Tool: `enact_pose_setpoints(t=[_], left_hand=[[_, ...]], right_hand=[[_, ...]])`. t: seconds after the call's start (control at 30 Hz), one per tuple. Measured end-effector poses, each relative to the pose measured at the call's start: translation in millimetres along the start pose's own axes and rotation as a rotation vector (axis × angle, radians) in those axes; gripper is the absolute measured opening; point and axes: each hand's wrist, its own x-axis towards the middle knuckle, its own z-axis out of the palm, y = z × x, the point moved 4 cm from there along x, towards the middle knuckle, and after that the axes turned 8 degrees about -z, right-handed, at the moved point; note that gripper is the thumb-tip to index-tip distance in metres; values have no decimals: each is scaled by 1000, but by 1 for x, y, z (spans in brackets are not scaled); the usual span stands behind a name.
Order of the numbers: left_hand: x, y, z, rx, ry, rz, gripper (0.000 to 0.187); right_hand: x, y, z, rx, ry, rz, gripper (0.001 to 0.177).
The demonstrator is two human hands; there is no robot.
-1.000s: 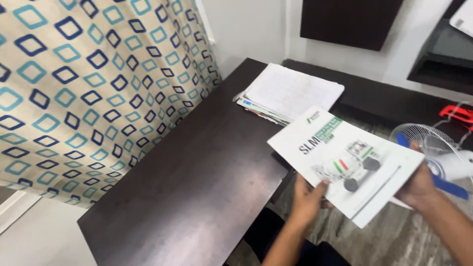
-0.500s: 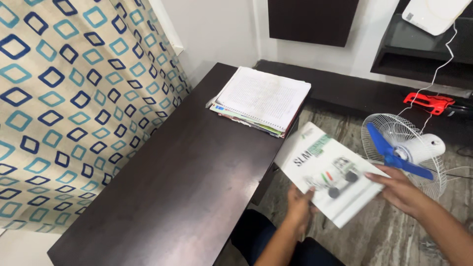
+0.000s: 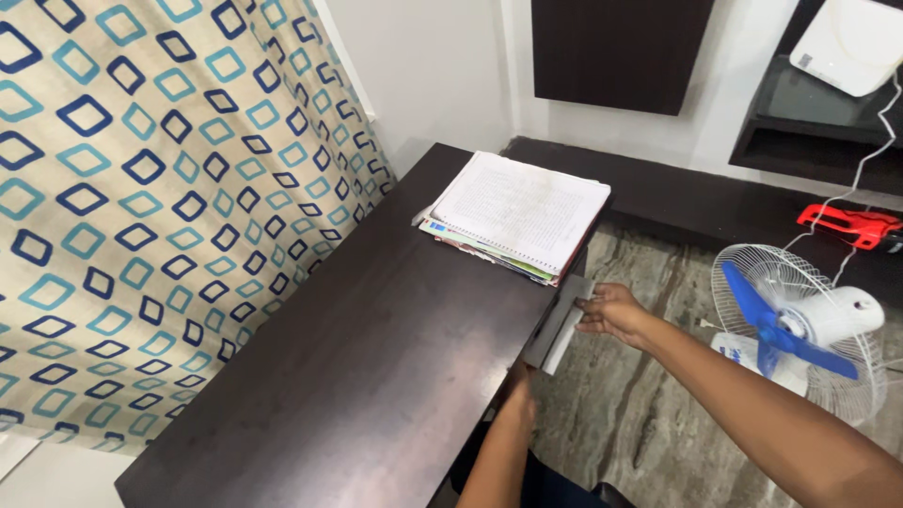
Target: The person organizes a desk by placing pens and cables into containers, then moves the containers, a notebook, and a stack of books into a drawer. The person closes the drawer at the end.
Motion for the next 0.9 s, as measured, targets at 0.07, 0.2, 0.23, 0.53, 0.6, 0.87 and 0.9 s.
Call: enact_pose_setpoints(t=[0.07, 0.2, 0.23, 0.53, 0.6, 0.87, 0.9], left_hand=[[7, -10, -5, 28, 23, -24, 49], [17, -26, -5, 99, 73, -59, 53], [15, -28, -5, 125, 91, -67, 55], [-79, 14, 65, 267, 52, 165, 45], [-129, 55, 85, 58, -133, 218, 46], [-150, 211, 86, -87, 24, 490, 60], [-145, 221, 81, -65, 124, 483, 65]], right_hand=[[19, 3, 13, 22, 30, 13, 41], [51, 23, 19, 21, 151, 39, 40], [58, 29, 21, -7, 160, 33, 38], [93, 31, -6, -393, 340, -89, 31], [88, 6, -32, -607, 606, -262, 26], [51, -180, -28, -795, 553, -878, 20], [52, -197, -15, -918, 462, -829, 24]])
